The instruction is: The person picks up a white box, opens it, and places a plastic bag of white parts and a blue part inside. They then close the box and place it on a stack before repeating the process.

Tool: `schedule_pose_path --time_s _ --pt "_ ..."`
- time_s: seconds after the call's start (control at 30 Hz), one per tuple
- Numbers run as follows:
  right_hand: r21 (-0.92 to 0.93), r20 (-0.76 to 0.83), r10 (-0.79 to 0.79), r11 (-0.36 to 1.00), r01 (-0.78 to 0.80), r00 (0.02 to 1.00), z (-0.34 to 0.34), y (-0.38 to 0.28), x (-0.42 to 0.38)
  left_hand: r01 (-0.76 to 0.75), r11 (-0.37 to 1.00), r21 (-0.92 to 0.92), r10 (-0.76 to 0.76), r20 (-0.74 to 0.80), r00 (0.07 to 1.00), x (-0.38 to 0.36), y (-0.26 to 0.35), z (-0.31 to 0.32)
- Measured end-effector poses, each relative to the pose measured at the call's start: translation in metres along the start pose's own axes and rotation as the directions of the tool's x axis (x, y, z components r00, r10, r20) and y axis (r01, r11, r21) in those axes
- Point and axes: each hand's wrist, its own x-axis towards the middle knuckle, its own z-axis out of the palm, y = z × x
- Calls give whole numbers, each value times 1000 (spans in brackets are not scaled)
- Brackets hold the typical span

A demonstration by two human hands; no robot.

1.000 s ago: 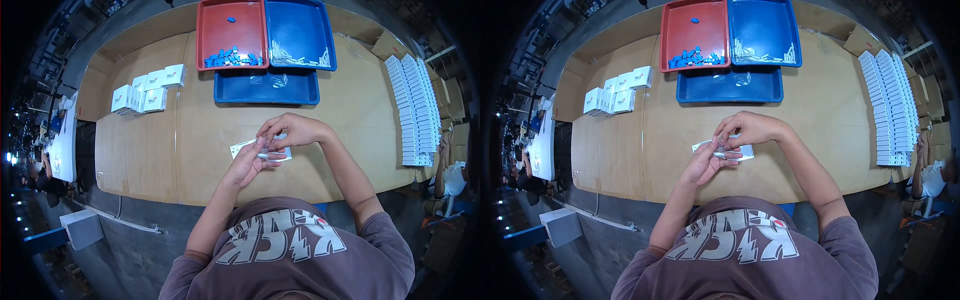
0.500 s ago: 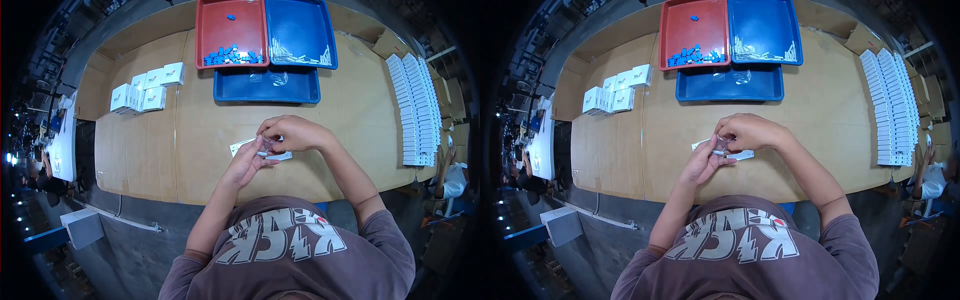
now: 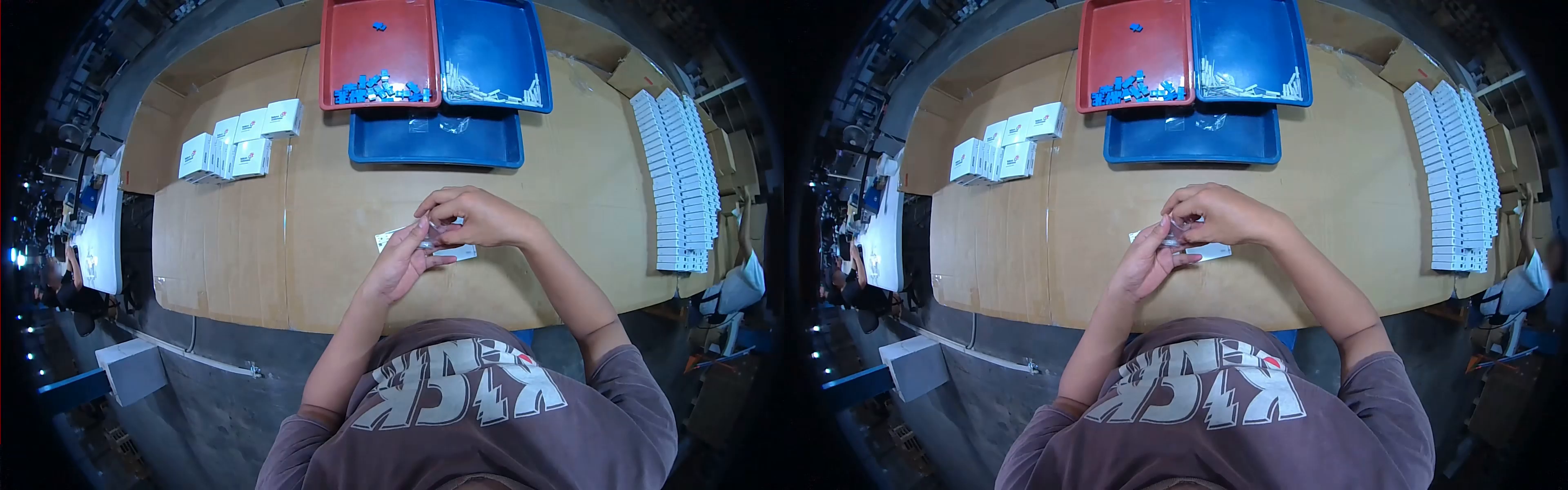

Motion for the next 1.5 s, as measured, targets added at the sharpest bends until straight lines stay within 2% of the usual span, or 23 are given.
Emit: schedule_pose_path --time_s 0.13,0.23,0.33,0.47,0.57,0.6,0.7,0.8,0.87,0.97,1.0,1.1,1.33,1.43,1.5 --pt "35 54 10 999 -12 998 -3 -3 -2 3 1000 1 -3 5 1000 -2 2 5" --pt "134 31 34 990 -38 999 -6 -5 -1 26 998 -50 -26 2 1000 -3 1 2" --pt "51 50 -30 998 27 998 -5 -5 1 7 1000 8 -7 -5 1000 -2 3 3" --pt "9 257 32 999 -35 966 -8 -10 2 -16 990 137 15 14 1000 1 -6 -11" --pt "128 105 -89 989 76 990 -20 -7 1 -7 998 69 11 -48 999 0 -2 -1" --pt "174 59 -42 984 31 997 -29 1 0 23 996 82 -16 -87 996 -1 -1 0" --pt "-18 -213 59 998 -64 975 -76 13 7 73 994 82 -68 -63 996 -3 3 -6" --pt "-226 -549 181 908 -354 816 -116 44 28 88 995 36 -87 -33 996 -5 1 -5" --pt "-310 -682 241 760 -571 691 -134 61 44 87 996 19 -87 -8 996 -2 -4 -10" --pt "-515 -704 84 624 -588 706 -146 114 58 71 993 91 -67 -49 997 -6 -8 -5" --pt "-517 -693 135 591 -619 708 -147 120 63 67 993 102 -62 -43 997 -9 -6 -1" --pt "-510 -703 152 574 -641 695 -150 142 71 51 996 71 -47 -56 997 -16 -6 -5" --pt "-444 -674 188 670 -595 714 -155 139 63 48 990 -130 -50 -7 999 -20 -9 -18" --pt "-439 -709 116 699 -565 695 -155 139 56 52 990 -127 -54 -11 998 -16 -6 -14" --pt "-109 -716 142 944 -311 683 -155 134 50 38 994 -107 -41 -23 999 -13 -5 -12"
